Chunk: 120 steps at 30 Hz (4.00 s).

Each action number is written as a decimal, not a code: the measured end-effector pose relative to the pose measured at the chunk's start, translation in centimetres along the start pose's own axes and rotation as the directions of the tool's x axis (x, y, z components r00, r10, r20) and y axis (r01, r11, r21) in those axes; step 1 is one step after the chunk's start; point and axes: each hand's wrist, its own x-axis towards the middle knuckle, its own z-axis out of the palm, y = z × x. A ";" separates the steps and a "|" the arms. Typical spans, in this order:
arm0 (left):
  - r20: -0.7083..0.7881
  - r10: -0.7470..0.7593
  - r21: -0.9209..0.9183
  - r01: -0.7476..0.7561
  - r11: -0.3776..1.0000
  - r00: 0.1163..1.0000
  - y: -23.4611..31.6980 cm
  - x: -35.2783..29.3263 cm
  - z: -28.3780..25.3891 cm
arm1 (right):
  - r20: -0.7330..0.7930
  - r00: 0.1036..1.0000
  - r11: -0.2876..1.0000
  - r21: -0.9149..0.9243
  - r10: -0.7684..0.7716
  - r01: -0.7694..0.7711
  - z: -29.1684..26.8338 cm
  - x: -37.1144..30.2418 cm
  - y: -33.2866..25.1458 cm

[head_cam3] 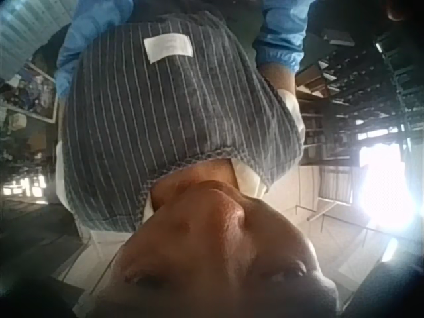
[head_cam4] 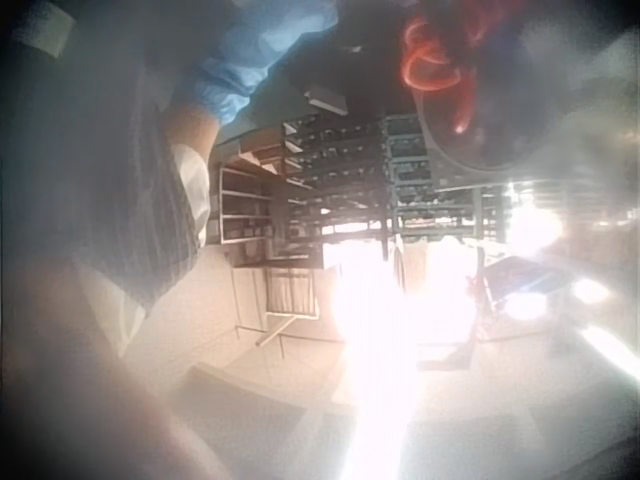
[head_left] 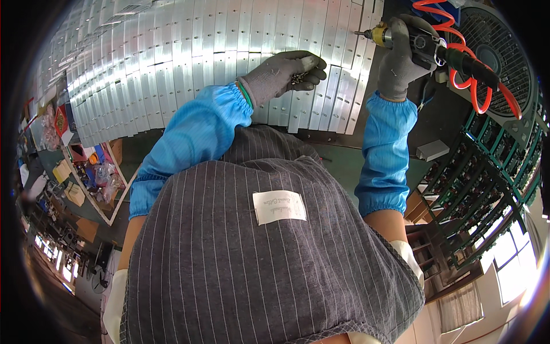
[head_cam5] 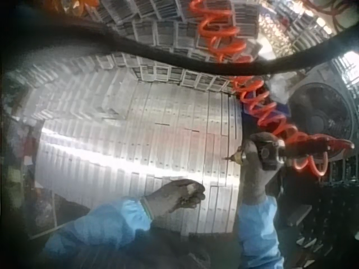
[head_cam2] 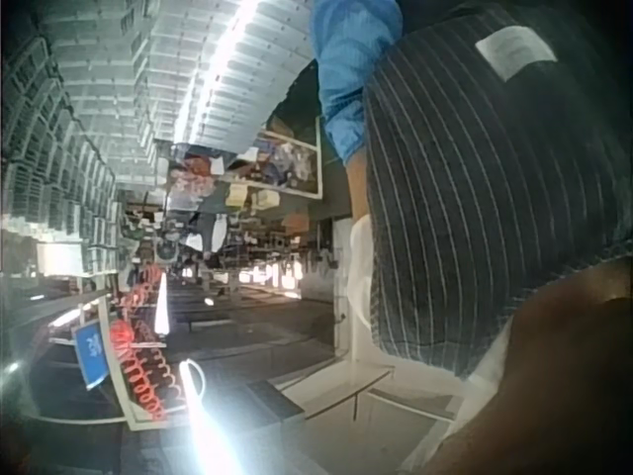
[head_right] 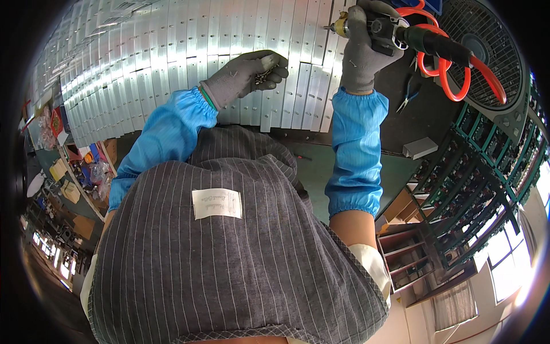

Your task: Assembling electronic components onto metal strips using an electric screwdriver.

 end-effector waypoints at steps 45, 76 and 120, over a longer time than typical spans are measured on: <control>-0.044 0.066 -0.178 -0.073 0.981 0.997 0.0 -0.1 -0.7 | 0.062 0.966 0.953 0.160 0.250 -0.256 -0.4 -2.9 -5.9; -0.028 0.129 -0.297 -0.132 0.946 0.991 0.1 -0.1 -1.2 | -0.034 0.994 0.994 0.019 0.105 -0.104 1.1 -1.2 -2.8; -0.066 0.050 -0.120 -0.058 0.991 0.997 0.1 -1.0 -1.4 | 0.099 0.995 0.999 -0.042 -0.018 0.022 2.2 0.0 0.3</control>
